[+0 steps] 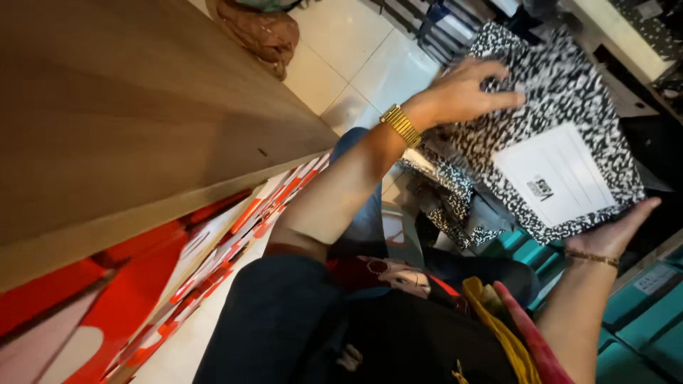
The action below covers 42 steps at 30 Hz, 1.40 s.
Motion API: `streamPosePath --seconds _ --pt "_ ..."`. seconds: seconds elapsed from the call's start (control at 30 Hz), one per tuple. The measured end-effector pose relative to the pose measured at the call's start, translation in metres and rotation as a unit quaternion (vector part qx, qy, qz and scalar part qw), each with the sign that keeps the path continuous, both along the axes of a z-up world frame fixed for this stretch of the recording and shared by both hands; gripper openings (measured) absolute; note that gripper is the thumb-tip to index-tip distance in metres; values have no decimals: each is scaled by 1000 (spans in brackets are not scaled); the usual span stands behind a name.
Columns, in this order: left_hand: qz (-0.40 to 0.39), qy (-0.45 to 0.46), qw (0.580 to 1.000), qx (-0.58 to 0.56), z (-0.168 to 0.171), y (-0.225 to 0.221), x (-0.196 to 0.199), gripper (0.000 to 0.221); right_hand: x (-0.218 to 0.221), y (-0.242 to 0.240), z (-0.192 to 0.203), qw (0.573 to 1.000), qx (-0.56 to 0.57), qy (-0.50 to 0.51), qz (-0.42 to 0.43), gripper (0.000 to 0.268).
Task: The person unboxes a black sneaker from a plastic bag, wipes the sole with a cloth, and replaces it in the box, then repeats the process with a pair of yellow sneakers.
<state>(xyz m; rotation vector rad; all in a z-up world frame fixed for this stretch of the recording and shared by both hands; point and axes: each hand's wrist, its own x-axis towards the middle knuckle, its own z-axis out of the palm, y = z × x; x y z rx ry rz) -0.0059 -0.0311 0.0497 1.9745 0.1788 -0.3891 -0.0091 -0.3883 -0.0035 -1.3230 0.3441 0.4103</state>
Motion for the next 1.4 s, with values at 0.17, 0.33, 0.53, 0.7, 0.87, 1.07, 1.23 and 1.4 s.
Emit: streamPosePath --seconds 0.17,0.33,0.53,0.7,0.87,1.07,1.23,1.4 --pt "-13 -19 975 -221 -1 0 -11 66 -20 21 40 991 52 -90 83 116" --pt "-42 -126 942 -308 -10 0 -17 61 -32 28 45 972 177 35 -154 145" --pt "3 -80 972 -219 -14 3 -24 64 -12 10 22 994 72 19 -85 131" --pt "101 87 976 -175 37 4 -28 141 9 -6 0 898 -358 182 -177 146" --pt "71 94 991 -69 8 26 8 146 18 -24 -12 914 -358 -187 45 80" --pt "-46 124 981 -140 -17 38 40 139 38 -34 -19 970 -241 -33 -11 75" --pt "-61 86 979 -175 -38 39 41 107 40 -29 -22 953 -304 -6 -19 84" --pt "12 57 976 -210 -54 36 28 74 48 -45 -25 900 -375 -198 102 78"
